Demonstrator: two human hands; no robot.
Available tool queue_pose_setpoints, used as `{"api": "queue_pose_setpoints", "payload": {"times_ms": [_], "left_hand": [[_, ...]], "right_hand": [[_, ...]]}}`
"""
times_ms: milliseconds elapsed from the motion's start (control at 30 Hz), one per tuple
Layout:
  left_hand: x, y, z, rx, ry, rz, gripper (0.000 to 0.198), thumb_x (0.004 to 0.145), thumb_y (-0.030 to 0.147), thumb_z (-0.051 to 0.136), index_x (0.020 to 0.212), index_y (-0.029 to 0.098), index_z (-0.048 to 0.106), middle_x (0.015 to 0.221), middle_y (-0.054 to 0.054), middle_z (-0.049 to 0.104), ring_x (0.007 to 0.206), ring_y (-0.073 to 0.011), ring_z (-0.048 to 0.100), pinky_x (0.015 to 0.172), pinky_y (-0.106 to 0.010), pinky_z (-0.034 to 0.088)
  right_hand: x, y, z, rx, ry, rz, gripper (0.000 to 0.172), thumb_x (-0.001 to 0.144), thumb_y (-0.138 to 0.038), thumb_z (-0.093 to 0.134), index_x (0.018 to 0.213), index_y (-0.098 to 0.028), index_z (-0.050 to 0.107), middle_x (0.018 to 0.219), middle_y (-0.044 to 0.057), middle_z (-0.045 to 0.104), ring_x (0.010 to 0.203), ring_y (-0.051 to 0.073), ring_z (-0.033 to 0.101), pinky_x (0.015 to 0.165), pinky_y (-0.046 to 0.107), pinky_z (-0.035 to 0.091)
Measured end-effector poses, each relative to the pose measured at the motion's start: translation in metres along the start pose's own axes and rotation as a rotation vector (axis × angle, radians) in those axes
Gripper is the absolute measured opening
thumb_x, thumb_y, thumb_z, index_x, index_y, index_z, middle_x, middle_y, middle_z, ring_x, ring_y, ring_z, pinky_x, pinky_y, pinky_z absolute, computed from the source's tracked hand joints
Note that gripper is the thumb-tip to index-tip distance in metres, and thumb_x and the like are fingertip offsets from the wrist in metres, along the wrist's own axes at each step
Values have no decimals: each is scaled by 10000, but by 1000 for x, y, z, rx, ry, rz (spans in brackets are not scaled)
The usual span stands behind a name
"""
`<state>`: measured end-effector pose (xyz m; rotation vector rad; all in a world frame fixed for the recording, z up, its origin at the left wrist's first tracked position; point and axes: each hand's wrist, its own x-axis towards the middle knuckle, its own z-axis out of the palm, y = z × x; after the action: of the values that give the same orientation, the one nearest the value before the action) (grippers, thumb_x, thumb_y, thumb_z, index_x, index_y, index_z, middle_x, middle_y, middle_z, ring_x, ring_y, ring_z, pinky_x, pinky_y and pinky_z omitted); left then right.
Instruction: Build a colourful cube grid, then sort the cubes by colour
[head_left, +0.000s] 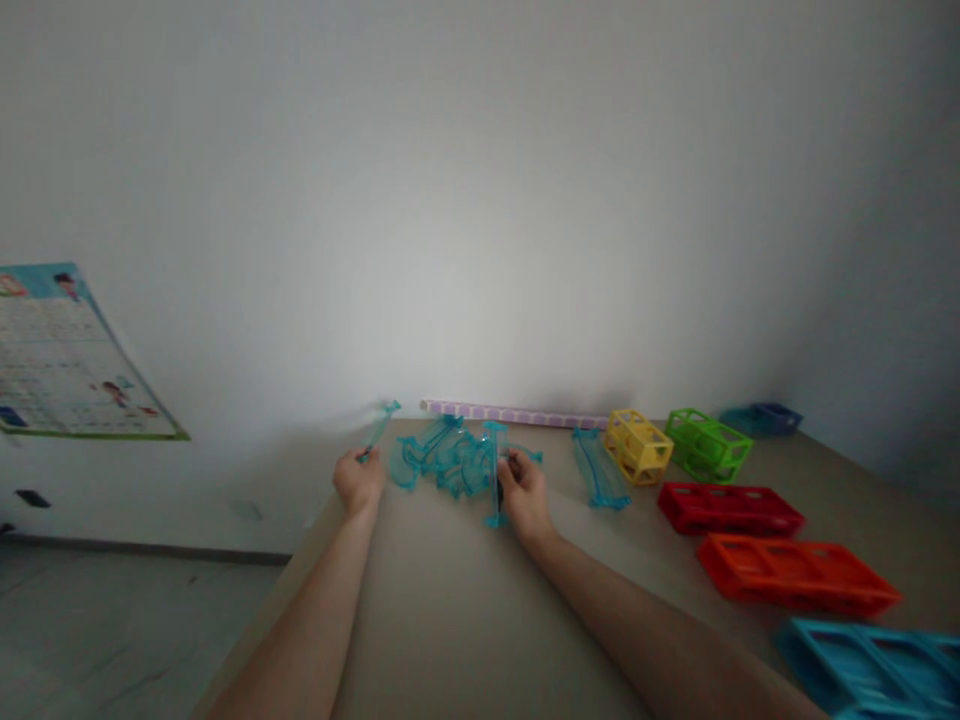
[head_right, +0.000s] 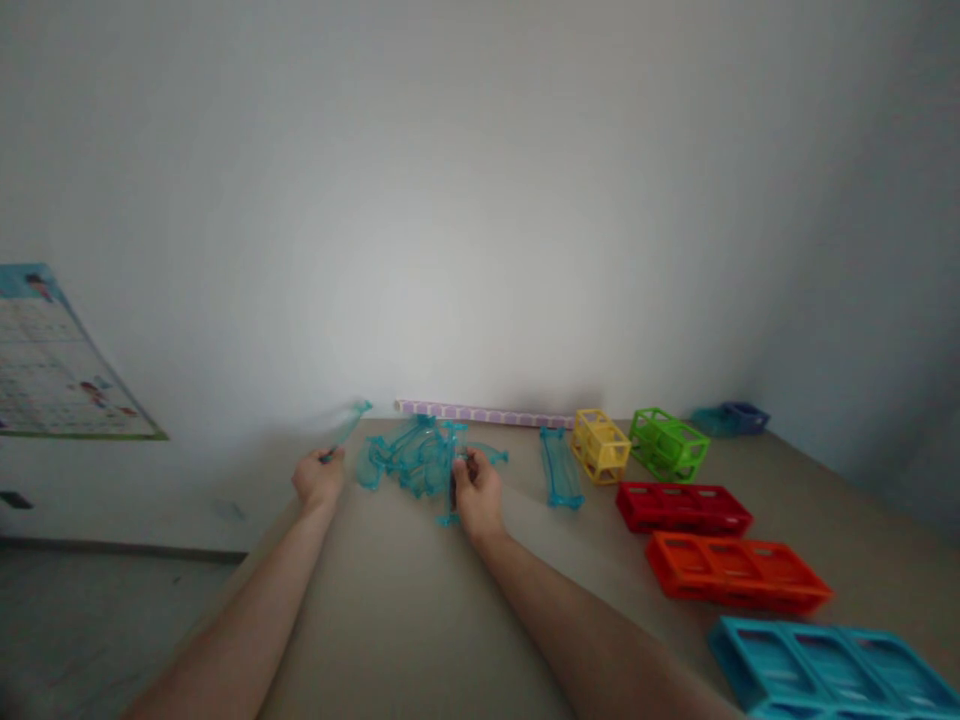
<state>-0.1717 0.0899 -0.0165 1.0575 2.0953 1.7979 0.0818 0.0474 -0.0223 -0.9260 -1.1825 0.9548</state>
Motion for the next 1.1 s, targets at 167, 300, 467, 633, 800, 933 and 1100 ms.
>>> {"api": "queue_pose_setpoints", "payload": {"times_ms": [167, 300, 467, 633, 800, 933, 1100], "left_hand": [[-29, 29, 9, -418, -103, -75, 181, 772, 338, 613, 734, 171, 552, 810, -71, 684, 953, -243, 667, 871, -413, 509], [-82, 50, 17, -667, -483, -106, 276, 699, 384, 727, 707, 150, 579, 850, -100, 724, 858, -255, 710, 852, -444, 539], [-123, 59, 17, -995, -1002, -378, 251, 669, 241, 803, 676, 141, 573, 823, -68, 734, 889, -257, 714, 917, -432, 514], [-126, 63, 12, -957, -1062, -425, 246, 688, 211, 798, 660, 135, 565, 835, -77, 738, 888, -247, 716, 873, -373, 528], [-128, 66, 12, -967, -1044, -453, 232, 685, 193, 797, 660, 135, 573, 792, -59, 730, 872, -245, 717, 847, -371, 536], [-133, 67, 14, -1019, -991, -476, 228, 670, 182, 799, 644, 133, 578, 766, -64, 733, 858, -249, 719, 856, -388, 534], [-133, 67, 16, -1081, -887, -460, 233, 669, 212, 798, 638, 139, 578, 779, -68, 736, 860, -246, 716, 843, -388, 533]], "right_hand": [[2, -3, -1, 63, 36, -9, 385, 749, -539, 616, 830, -163, 592, 608, 17, 638, 481, 154, 572, 464, 251, 451], [4, -3, -2, 79, 97, -41, 394, 748, -562, 620, 765, -169, 590, 588, 14, 632, 517, 154, 586, 499, 248, 465], [6, 2, -4, 76, 176, -74, 377, 771, -548, 597, 798, -172, 580, 669, 22, 652, 579, 155, 597, 513, 246, 469], [7, 6, -6, 51, 238, -86, 374, 795, -554, 572, 816, -181, 571, 617, -4, 613, 565, 158, 588, 476, 241, 452], [8, 9, -5, 27, 260, -103, 379, 805, -561, 560, 850, -185, 569, 629, -7, 610, 574, 159, 589, 480, 245, 457], [8, 10, -4, 14, 259, -117, 385, 812, -574, 547, 858, -191, 554, 645, -1, 618, 590, 161, 597, 481, 243, 460], [10, 10, -5, 0, 233, -122, 391, 831, -584, 507, 869, -195, 517, 633, -19, 593, 548, 138, 569, 464, 225, 436]]}}
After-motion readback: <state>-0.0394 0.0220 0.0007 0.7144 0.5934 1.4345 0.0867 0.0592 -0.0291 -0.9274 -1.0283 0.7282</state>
